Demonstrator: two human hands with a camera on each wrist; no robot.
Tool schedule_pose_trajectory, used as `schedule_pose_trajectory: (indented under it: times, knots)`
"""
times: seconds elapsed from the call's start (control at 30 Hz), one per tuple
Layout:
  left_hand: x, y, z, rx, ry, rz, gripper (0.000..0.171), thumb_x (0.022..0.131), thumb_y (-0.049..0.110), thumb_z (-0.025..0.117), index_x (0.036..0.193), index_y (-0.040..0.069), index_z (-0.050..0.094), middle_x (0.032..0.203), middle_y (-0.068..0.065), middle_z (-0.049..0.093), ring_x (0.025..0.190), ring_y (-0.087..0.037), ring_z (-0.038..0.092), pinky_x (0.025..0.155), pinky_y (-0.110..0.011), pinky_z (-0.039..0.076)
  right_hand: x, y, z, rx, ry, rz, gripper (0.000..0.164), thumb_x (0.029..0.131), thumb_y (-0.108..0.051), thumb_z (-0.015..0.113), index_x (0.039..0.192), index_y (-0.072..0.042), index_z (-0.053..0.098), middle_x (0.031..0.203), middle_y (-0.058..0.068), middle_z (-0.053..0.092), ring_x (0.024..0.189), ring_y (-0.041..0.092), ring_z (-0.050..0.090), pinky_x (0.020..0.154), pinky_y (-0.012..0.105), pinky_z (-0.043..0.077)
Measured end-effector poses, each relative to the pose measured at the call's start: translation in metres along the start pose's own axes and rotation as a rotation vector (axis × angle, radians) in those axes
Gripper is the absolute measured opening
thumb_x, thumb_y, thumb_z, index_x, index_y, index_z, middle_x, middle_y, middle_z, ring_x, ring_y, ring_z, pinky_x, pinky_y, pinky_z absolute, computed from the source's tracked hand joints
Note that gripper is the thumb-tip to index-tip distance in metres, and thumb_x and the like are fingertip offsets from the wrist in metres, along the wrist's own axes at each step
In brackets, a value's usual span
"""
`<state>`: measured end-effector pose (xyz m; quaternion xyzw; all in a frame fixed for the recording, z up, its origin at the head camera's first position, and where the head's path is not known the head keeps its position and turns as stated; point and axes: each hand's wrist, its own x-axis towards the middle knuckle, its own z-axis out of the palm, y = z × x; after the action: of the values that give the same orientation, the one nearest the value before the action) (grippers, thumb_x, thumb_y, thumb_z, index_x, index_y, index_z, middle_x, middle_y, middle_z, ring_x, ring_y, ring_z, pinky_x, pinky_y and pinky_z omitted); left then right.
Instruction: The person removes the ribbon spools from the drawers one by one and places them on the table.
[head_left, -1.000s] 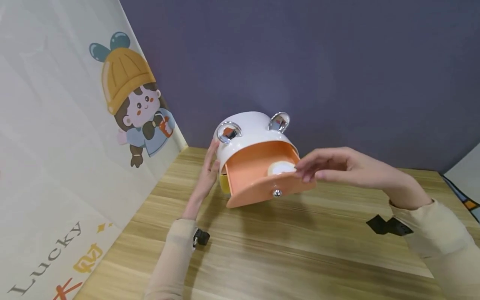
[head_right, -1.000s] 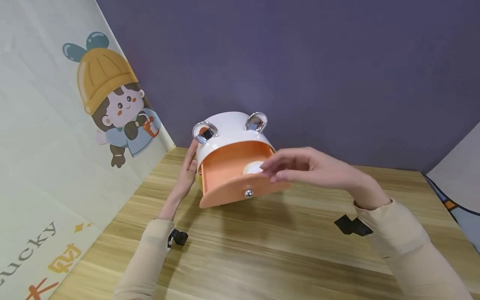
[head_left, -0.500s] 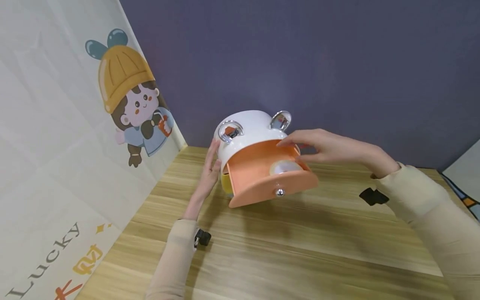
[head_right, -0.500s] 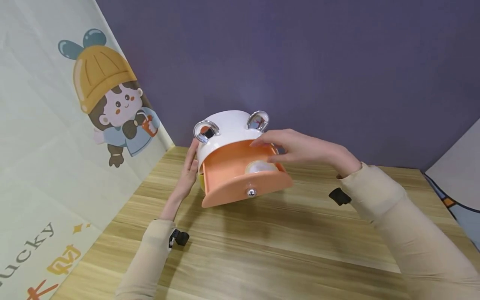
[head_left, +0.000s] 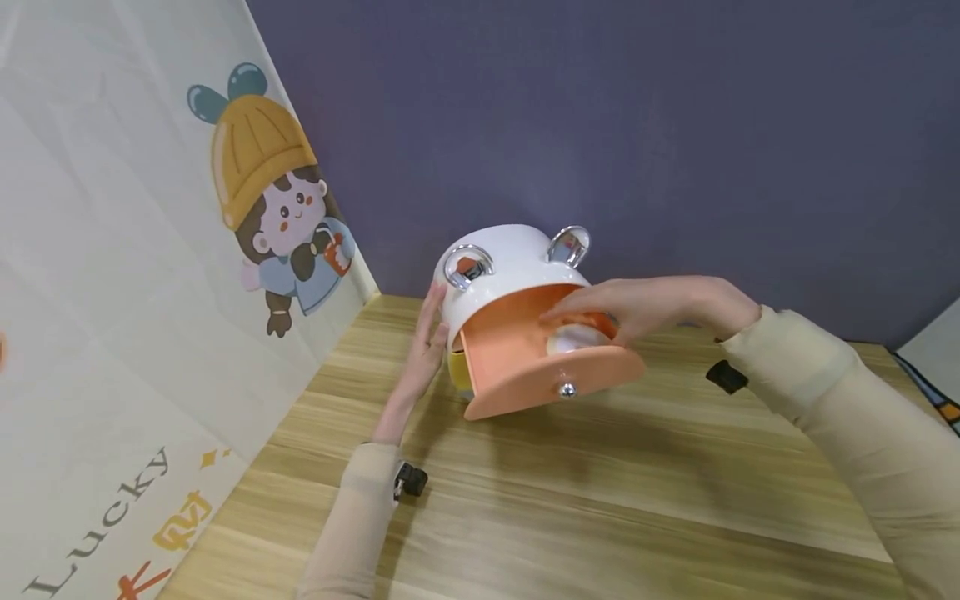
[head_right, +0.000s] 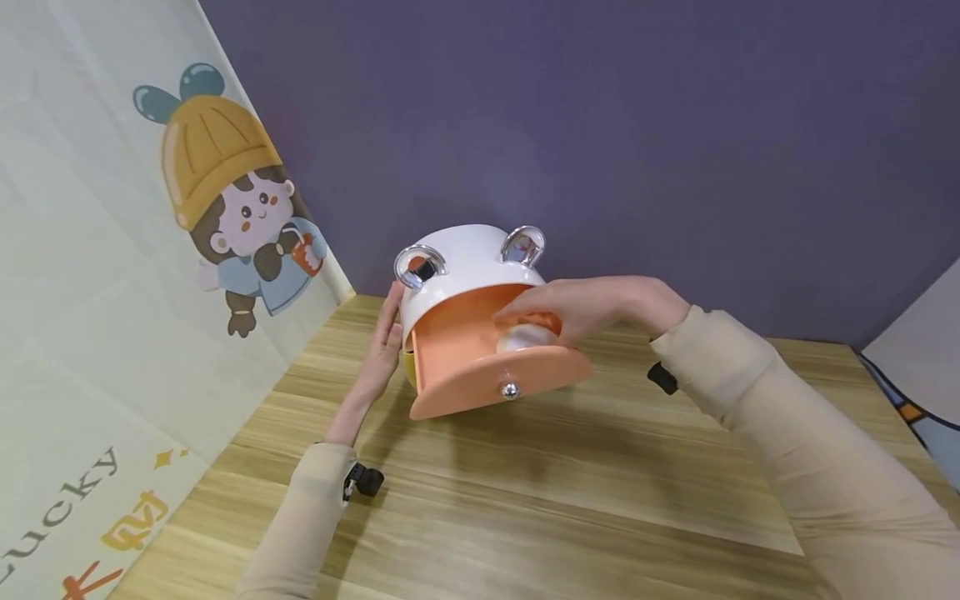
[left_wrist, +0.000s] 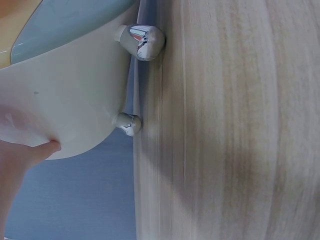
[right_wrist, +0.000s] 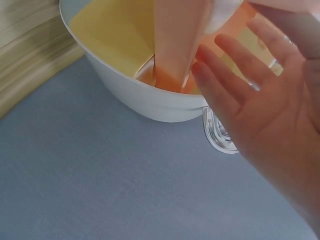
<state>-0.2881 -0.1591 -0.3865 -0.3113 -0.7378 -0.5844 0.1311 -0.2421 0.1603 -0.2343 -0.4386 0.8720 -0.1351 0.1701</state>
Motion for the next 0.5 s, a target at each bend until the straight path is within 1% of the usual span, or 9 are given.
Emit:
schedule_pose_trajectory:
  times: [0.07,0.13,0.23,0.3,0.33,0.4,0.47,0.5]
  knots:
    - [-0.0006,-0.0005,0.0006,0.0,0.001,-0.01,0.07,0.105,0.047,0.039,0.157,0.004,0.021,0.168,-0.018,0.003,0.155,-0.038,0.003,0.124,-0.063,0.01,0.0007,0.0009,-0.0008,0.009,-0.032,0.009,0.063,0.087,0.0,0.064,0.147,-0.01,0.048,0.145,0.004,0.054,0.087,0.019,0.051,0.072,0.023,0.044]
    - [-0.0008,-0.0003,0.0012,-0.002,0.0,-0.013,0.068,0.106,0.044,0.039,0.157,0.004,0.021,0.168,-0.018,0.003,0.155,-0.038,0.003,0.124,-0.064,0.01,0.0015,0.0014,-0.0015,0.016,-0.057,0.001,0.061,0.087,0.001,0.063,0.145,-0.009,0.049,0.145,0.005,0.054,0.09,0.018,0.051,0.071,0.024,0.045]
    - [-0.0009,0.0001,0.0018,-0.001,0.003,-0.006,0.066,0.106,0.042,0.039,0.157,0.003,0.021,0.167,-0.019,0.003,0.155,-0.039,0.004,0.124,-0.064,0.01,0.0031,0.0026,-0.0018,-0.006,-0.061,-0.031,0.057,0.086,0.004,0.061,0.141,-0.008,0.054,0.145,0.007,0.056,0.098,0.017,0.052,0.074,0.024,0.045]
    - [-0.0008,0.0008,0.002,0.003,0.006,0.008,0.064,0.107,0.039,0.038,0.156,0.002,0.021,0.167,-0.021,0.004,0.155,-0.04,0.004,0.124,-0.064,0.01,0.0047,0.0033,-0.0018,-0.012,-0.053,-0.044,0.055,0.086,0.004,0.061,0.139,-0.009,0.056,0.141,0.006,0.058,0.098,0.017,0.052,0.075,0.023,0.044]
    - [-0.0008,0.0009,0.0021,0.005,0.008,0.013,0.064,0.107,0.039,0.038,0.156,0.001,0.021,0.167,-0.022,0.004,0.155,-0.04,0.004,0.124,-0.064,0.01,0.0055,0.0036,-0.0016,-0.014,-0.047,-0.042,0.054,0.086,0.003,0.062,0.138,-0.009,0.057,0.137,0.004,0.06,0.098,0.016,0.052,0.076,0.022,0.043]
    - [-0.0008,0.0007,0.002,0.008,0.012,0.019,0.063,0.107,0.037,0.038,0.156,0.0,0.021,0.166,-0.023,0.004,0.155,-0.041,0.005,0.123,-0.064,0.01,0.0071,0.0039,-0.0011,0.004,-0.041,-0.02,0.053,0.087,0.001,0.063,0.139,-0.01,0.057,0.122,0.004,0.064,0.091,0.015,0.052,0.074,0.021,0.043]
    - [-0.0008,0.0005,0.0018,0.009,0.009,0.016,0.063,0.108,0.037,0.038,0.156,0.001,0.021,0.166,-0.023,0.004,0.155,-0.041,0.004,0.123,-0.065,0.01,0.009,0.004,-0.0004,0.027,-0.036,0.007,0.053,0.088,-0.003,0.065,0.139,-0.011,0.056,0.105,0.004,0.062,0.084,0.014,0.05,0.072,0.021,0.042]
    - [-0.0008,0.0004,0.0017,0.008,0.007,0.013,0.063,0.107,0.038,0.038,0.156,0.001,0.021,0.166,-0.023,0.003,0.155,-0.041,0.004,0.123,-0.064,0.01,0.0099,0.0039,0.0001,0.034,-0.03,0.021,0.053,0.088,-0.005,0.066,0.14,-0.011,0.055,0.101,0.003,0.059,0.082,0.014,0.049,0.072,0.022,0.042]
